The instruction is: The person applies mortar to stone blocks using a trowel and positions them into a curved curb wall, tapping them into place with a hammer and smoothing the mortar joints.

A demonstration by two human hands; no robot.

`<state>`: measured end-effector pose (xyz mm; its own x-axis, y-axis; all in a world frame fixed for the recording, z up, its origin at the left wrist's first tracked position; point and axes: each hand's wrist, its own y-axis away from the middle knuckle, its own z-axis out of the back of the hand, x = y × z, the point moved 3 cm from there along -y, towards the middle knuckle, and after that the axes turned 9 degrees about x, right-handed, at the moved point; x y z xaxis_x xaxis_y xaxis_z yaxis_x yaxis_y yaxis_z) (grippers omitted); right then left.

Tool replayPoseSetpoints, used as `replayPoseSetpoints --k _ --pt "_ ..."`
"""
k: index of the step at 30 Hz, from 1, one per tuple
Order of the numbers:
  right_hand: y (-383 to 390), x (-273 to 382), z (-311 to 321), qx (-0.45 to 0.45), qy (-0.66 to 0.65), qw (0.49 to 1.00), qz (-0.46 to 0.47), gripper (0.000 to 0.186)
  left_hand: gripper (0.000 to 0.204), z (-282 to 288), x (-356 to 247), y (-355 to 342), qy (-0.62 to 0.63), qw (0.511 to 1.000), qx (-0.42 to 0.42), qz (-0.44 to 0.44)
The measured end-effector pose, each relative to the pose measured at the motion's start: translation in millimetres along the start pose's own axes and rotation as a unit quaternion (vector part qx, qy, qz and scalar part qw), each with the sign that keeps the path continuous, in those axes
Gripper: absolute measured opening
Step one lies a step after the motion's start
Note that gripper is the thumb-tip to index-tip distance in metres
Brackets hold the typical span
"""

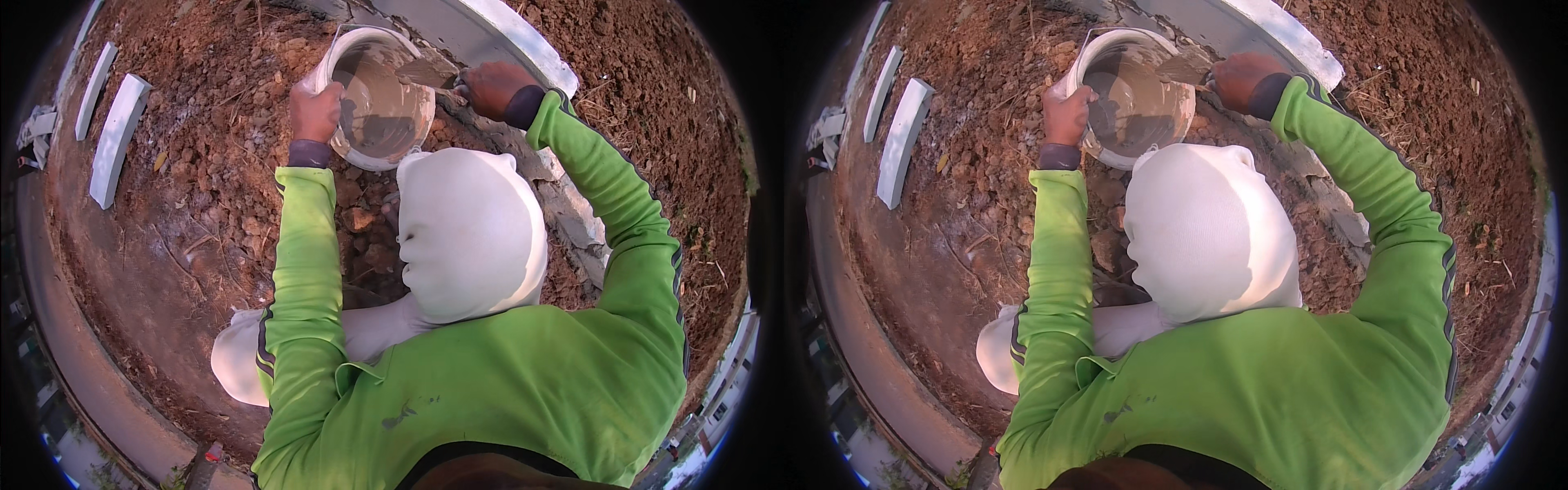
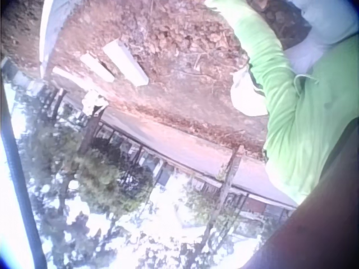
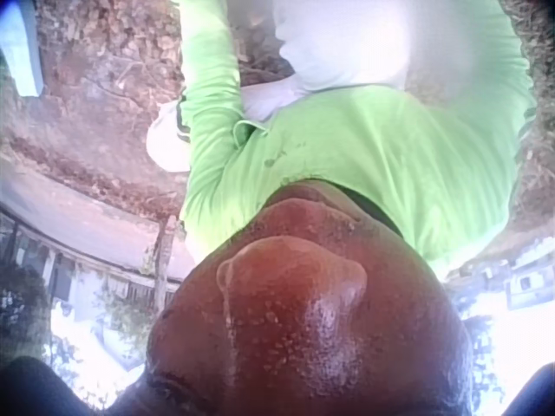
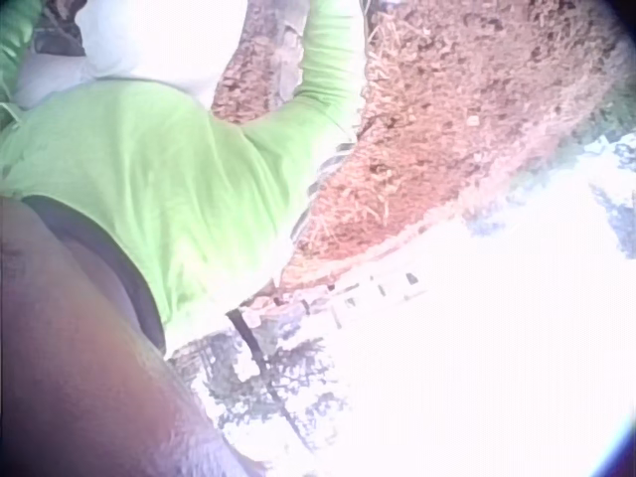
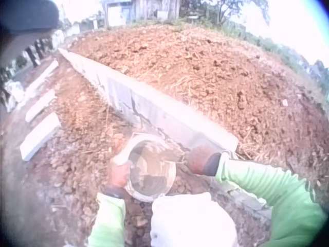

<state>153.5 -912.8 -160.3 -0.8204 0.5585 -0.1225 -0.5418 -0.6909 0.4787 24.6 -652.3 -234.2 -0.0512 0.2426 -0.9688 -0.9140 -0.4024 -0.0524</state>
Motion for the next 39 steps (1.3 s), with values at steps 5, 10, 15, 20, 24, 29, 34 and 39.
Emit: replayPoseSetpoints --k 5,10,15,20,24,29,34,39 --pt "-13 45 -31 0.157 -0.117 0.968 0.157 0.039 0.024 -5 8 -2 -0.086 0.995 0.024 -0.053" --pt "-15 43 -40 0.089 -0.252 0.956 0.124 0.034 0.026 2 -2 -2 0.082 0.996 0.018 0.004" --pt "-17 61 -58 -0.165 -0.154 0.964 0.139 0.023 0.031 9 4 2 0.112 0.993 0.044 0.005" --pt "-35 73 -52 -0.131 -0.288 0.948 -0.029 0.021 0.028 14 8 -3 0.069 0.995 0.061 0.034" --pt "-45 85 -57 -0.077 -0.27 0.959 0.033 0.021 0.028 16 14 -7 0.05 0.997 0.053 0.023" --pt "-30 90 -18 -0.089 -0.27 0.957 0.056 0.017 0.044 62 51 6 0.243 0.957 0.0 0.157" --pt "-38 71 21 -0.078 -0.235 0.969 0.012 0.018 0.02 70 22 -4 0.172 0.983 -0.02 0.057" --pt "-84 94 80 -0.132 -0.148 0.98 0.024 0.016 0.033 76 -14 -12 0.22 0.97 -0.098 0.013"
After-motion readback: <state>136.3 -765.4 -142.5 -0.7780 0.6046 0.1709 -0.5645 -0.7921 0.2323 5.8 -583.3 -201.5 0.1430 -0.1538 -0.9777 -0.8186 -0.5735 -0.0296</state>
